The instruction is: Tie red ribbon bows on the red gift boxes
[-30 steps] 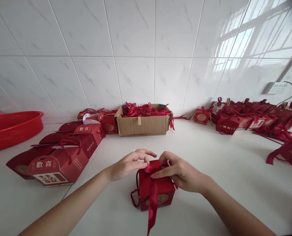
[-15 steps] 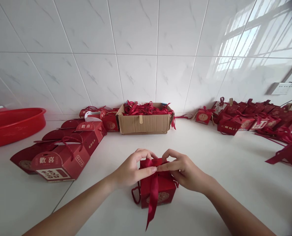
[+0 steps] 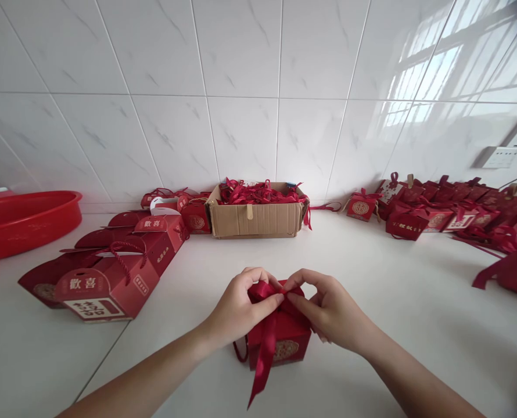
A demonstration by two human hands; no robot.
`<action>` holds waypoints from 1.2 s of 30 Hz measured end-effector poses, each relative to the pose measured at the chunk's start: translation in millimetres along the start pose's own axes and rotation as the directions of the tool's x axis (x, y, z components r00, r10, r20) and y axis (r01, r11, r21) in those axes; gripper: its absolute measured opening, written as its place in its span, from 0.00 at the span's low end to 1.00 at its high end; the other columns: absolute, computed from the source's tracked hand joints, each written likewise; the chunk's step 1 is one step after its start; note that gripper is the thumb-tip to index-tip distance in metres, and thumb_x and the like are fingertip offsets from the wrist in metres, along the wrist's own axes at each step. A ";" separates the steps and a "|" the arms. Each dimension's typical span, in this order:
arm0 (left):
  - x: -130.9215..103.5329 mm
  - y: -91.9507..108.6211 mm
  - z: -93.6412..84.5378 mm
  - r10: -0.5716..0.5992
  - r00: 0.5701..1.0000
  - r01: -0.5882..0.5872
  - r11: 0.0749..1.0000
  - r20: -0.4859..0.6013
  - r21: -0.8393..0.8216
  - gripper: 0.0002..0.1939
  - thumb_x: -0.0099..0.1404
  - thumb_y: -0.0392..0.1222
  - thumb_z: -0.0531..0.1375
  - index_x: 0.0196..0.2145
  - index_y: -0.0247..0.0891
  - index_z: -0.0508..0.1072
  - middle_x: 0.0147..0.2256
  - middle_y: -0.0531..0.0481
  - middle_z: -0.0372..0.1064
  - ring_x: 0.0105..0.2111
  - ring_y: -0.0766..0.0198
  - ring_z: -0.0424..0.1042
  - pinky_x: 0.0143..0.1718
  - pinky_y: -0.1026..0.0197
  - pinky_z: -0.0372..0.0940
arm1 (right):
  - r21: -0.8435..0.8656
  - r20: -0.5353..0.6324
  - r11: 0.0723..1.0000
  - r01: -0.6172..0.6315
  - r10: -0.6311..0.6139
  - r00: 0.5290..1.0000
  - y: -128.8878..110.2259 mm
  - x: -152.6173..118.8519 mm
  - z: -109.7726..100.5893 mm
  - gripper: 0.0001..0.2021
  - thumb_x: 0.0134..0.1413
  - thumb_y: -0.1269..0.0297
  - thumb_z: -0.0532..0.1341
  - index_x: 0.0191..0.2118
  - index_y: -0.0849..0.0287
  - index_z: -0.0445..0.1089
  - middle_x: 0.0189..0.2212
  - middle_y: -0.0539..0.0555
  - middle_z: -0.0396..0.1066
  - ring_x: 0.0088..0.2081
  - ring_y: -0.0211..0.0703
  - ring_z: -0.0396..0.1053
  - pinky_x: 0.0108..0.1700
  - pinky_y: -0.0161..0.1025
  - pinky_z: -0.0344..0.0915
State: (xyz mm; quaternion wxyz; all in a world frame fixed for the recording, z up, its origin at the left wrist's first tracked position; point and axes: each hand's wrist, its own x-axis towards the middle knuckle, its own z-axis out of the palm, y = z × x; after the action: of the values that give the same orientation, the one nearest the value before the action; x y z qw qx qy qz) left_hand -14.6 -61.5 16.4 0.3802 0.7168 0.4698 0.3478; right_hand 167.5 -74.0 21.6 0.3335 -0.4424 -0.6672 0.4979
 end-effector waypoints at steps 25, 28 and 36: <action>1.8 -5.1 1.5 -0.019 0.998 0.023 0.998 0.051 -0.065 0.11 0.58 0.42 0.60 0.24 0.37 0.61 0.33 0.51 0.66 0.34 0.64 0.66 0.36 0.62 0.59 | 0.153 -0.047 0.970 0.189 -0.183 0.982 29.0 24.5 -26.9 0.08 0.50 0.65 0.64 0.35 0.59 0.65 0.29 0.50 0.70 0.31 0.38 0.70 0.34 0.37 0.66; 1.5 -8.6 1.4 -0.021 0.998 0.025 0.998 0.063 -0.059 0.12 0.57 0.42 0.61 0.24 0.38 0.59 0.32 0.51 0.68 0.37 0.61 0.67 0.39 0.60 0.59 | 0.209 -0.034 0.961 0.179 -0.175 0.984 31.2 26.0 -31.3 0.10 0.48 0.64 0.66 0.32 0.59 0.65 0.27 0.50 0.69 0.31 0.38 0.71 0.35 0.38 0.67; 3.0 -11.4 1.8 -0.009 0.995 0.011 1.000 0.103 -0.024 0.14 0.56 0.40 0.60 0.24 0.40 0.55 0.30 0.51 0.69 0.44 0.57 0.66 0.44 0.58 0.58 | 0.273 -0.016 0.952 0.138 -0.139 0.990 32.5 30.0 -35.7 0.13 0.44 0.62 0.69 0.30 0.60 0.64 0.24 0.50 0.71 0.28 0.38 0.71 0.33 0.37 0.67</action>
State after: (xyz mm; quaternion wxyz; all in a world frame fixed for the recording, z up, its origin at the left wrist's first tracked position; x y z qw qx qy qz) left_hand -16.8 -56.1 6.1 0.4145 0.7267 0.4489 0.3141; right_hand 195.9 -29.4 0.6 0.4241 -0.3434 -0.6221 0.5614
